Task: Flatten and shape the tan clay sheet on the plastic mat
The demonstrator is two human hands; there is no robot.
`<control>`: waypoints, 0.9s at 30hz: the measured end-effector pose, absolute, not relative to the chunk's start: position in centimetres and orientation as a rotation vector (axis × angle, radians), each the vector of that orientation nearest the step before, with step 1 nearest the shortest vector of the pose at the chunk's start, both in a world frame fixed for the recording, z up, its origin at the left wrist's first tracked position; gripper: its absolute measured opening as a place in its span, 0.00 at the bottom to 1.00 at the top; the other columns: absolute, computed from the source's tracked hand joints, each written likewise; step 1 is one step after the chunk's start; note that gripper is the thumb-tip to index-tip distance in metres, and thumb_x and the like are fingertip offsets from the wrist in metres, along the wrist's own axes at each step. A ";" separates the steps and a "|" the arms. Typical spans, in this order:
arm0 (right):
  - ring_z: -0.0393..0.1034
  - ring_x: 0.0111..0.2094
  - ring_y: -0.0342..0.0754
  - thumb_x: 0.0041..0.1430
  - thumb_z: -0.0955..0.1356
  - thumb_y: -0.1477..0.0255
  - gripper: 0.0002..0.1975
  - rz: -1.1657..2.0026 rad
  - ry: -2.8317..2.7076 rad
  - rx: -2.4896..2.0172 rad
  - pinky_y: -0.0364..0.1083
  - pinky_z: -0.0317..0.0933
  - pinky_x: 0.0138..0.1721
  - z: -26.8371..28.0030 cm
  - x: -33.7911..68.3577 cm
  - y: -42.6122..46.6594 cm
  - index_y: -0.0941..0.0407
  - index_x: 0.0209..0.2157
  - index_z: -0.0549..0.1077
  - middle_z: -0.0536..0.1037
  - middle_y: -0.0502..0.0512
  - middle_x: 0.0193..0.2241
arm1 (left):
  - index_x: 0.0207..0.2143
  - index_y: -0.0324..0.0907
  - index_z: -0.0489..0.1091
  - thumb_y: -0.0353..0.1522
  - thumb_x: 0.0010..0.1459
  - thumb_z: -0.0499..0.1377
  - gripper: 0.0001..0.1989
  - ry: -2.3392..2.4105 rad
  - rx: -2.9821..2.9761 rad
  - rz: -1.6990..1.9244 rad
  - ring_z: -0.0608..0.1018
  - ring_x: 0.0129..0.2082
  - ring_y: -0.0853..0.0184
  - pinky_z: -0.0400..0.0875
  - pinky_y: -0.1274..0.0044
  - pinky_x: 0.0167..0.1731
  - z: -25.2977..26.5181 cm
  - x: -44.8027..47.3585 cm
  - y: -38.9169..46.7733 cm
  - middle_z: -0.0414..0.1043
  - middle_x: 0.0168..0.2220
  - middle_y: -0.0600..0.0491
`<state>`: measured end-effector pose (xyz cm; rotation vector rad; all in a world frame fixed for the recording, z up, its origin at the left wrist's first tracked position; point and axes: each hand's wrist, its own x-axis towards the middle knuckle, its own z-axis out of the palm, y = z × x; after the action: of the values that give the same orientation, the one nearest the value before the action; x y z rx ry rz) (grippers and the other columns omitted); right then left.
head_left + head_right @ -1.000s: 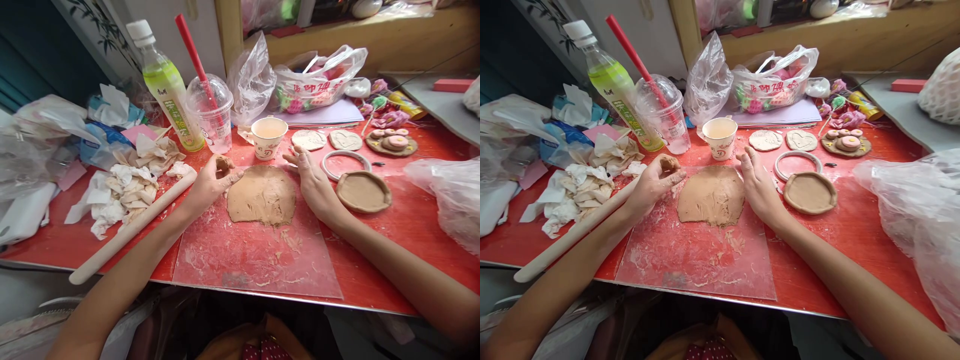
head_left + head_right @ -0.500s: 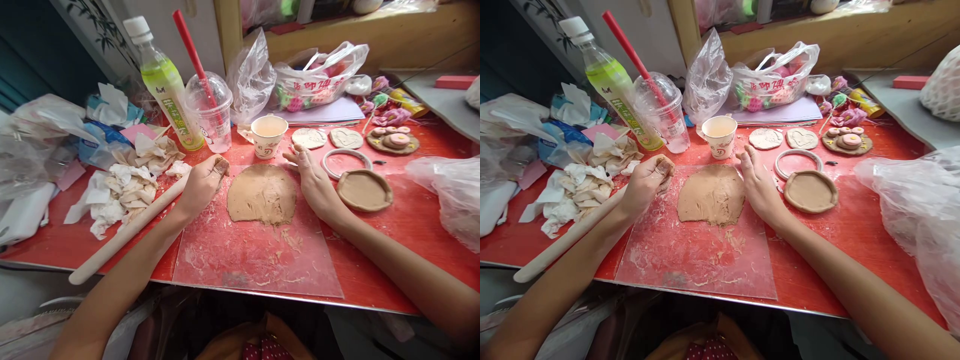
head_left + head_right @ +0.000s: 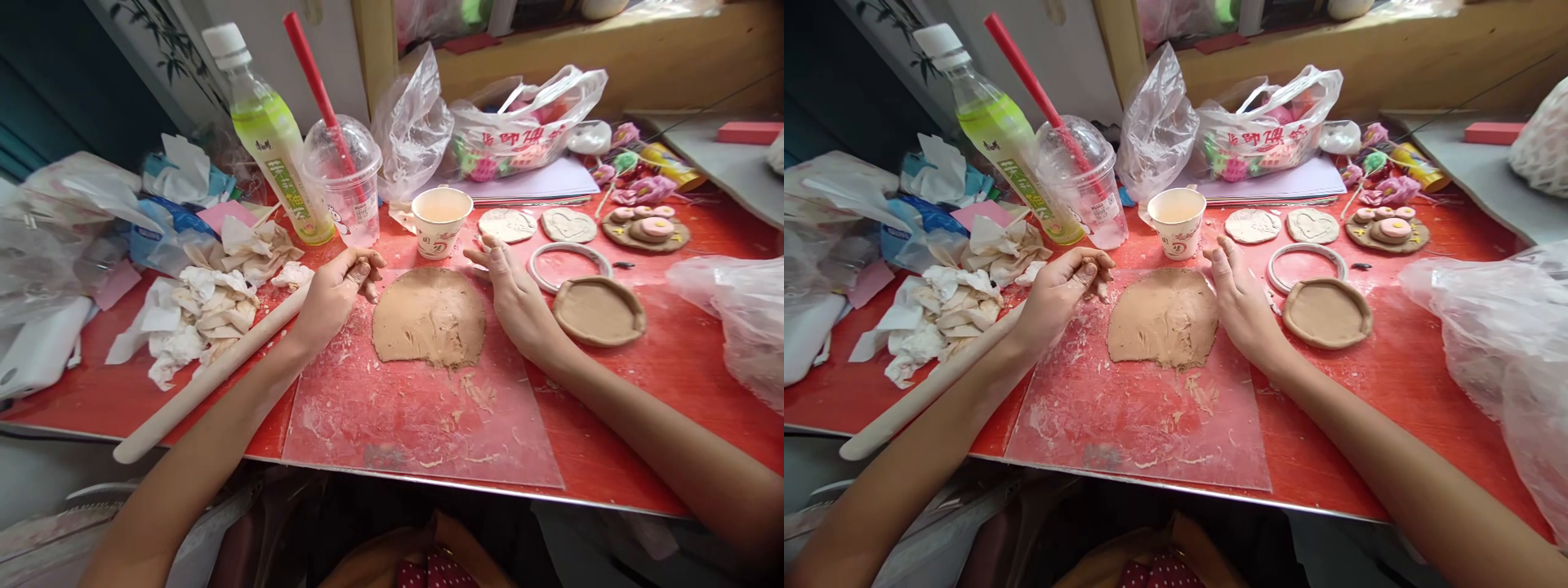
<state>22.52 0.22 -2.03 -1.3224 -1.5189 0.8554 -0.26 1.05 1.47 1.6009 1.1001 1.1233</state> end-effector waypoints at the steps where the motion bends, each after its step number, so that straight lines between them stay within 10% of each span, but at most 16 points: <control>1: 0.63 0.55 0.53 0.61 0.51 0.51 0.29 0.864 -1.515 -1.323 0.56 0.55 0.58 -2.0 22.5 0.2 0.50 0.59 0.54 0.66 0.56 0.56 | 0.34 0.38 0.67 0.29 0.60 0.52 0.06 1.110 1.619 1.126 0.69 0.21 0.79 0.66 0.85 0.23 1.5 -0.3 1.0 0.65 0.27 0.56; 6: 0.63 0.55 0.52 0.61 0.52 0.51 0.30 0.914 -1.485 -1.307 0.54 0.56 0.57 -1.7 22.3 0.0 0.51 0.59 0.54 0.64 0.57 0.57 | 0.33 0.39 0.68 0.30 0.60 0.51 0.07 1.111 1.642 1.104 0.66 0.16 0.79 0.62 0.85 0.15 1.8 -0.3 0.7 0.64 0.22 0.58; 12: 0.61 0.56 0.52 0.62 0.52 0.52 0.30 0.948 -1.464 -1.298 0.53 0.55 0.58 -1.2 22.0 -0.1 0.53 0.60 0.53 0.64 0.59 0.58 | 0.48 0.43 0.63 0.28 0.55 0.55 0.17 1.048 1.546 1.049 0.77 0.28 0.76 0.75 0.79 0.34 2.3 0.3 0.5 0.69 0.46 0.52; 27: 0.65 0.54 0.51 0.62 0.52 0.53 0.29 0.917 -1.492 -1.342 0.54 0.53 0.59 -1.3 22.2 0.0 0.51 0.60 0.53 0.66 0.57 0.56 | 0.13 0.38 0.61 0.27 0.48 0.57 0.14 1.240 1.685 1.059 0.62 0.14 0.78 0.56 0.82 0.15 2.4 -0.7 0.3 0.59 0.12 0.59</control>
<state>22.17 -0.04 -1.27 -1.3418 -1.4924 0.9172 -0.69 0.30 2.43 1.6849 1.2399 1.0587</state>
